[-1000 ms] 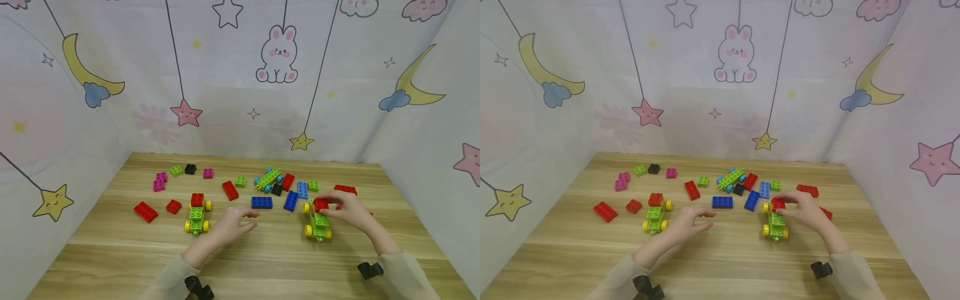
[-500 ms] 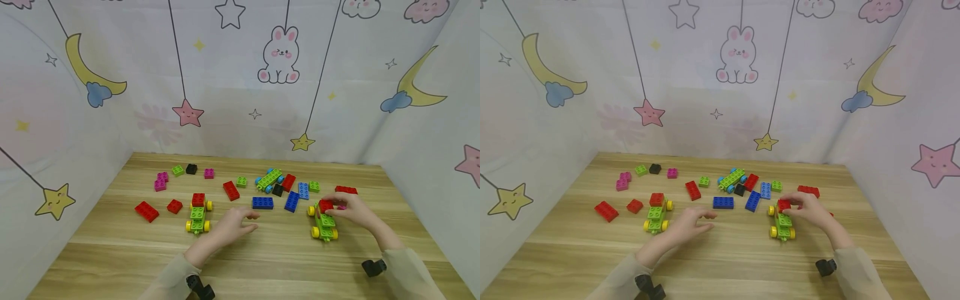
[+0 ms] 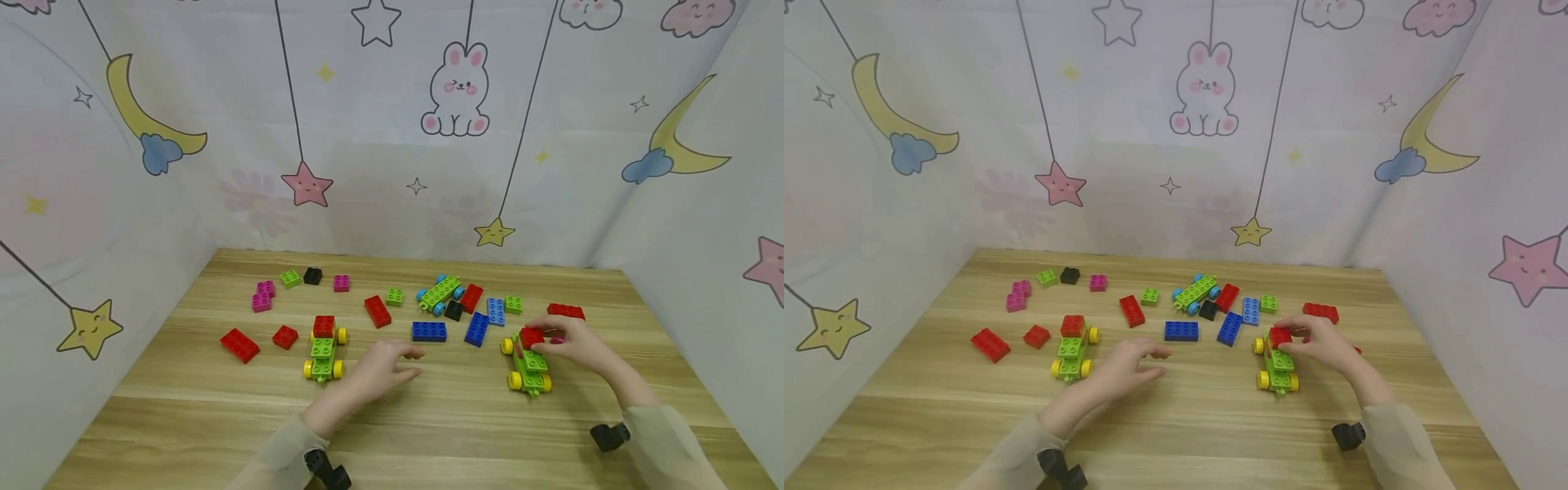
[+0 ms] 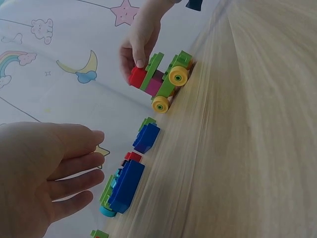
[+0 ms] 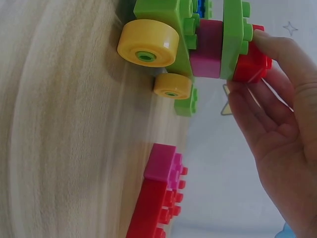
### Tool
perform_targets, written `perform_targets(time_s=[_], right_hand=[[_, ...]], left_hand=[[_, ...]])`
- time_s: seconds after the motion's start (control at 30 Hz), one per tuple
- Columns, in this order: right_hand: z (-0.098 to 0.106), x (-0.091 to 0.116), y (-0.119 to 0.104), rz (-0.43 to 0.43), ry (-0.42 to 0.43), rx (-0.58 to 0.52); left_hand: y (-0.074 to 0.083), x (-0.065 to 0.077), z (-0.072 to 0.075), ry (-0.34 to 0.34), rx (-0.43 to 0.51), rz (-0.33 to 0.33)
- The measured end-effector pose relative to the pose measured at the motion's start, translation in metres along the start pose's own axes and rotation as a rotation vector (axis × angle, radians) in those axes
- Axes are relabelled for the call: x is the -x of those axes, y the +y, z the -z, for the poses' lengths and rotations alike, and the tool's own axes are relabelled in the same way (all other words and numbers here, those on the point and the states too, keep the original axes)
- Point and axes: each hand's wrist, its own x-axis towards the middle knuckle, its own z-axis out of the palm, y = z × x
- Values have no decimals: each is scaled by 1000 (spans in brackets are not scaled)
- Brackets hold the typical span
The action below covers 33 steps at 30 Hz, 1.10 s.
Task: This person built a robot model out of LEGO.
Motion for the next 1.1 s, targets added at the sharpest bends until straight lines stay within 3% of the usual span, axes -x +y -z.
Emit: perform_targets(time_s=[0.23, 0.7, 1.1], right_hand=[[0, -1, -1, -36, -7, -31], [4, -9, 1, -15, 15, 11], [23, -37, -6, 41, 5, 64]], left_hand=[[1, -1, 1, 0, -11, 1], [2, -3, 1, -3, -27, -7], [-3, 0, -4, -26, -35, -20]])
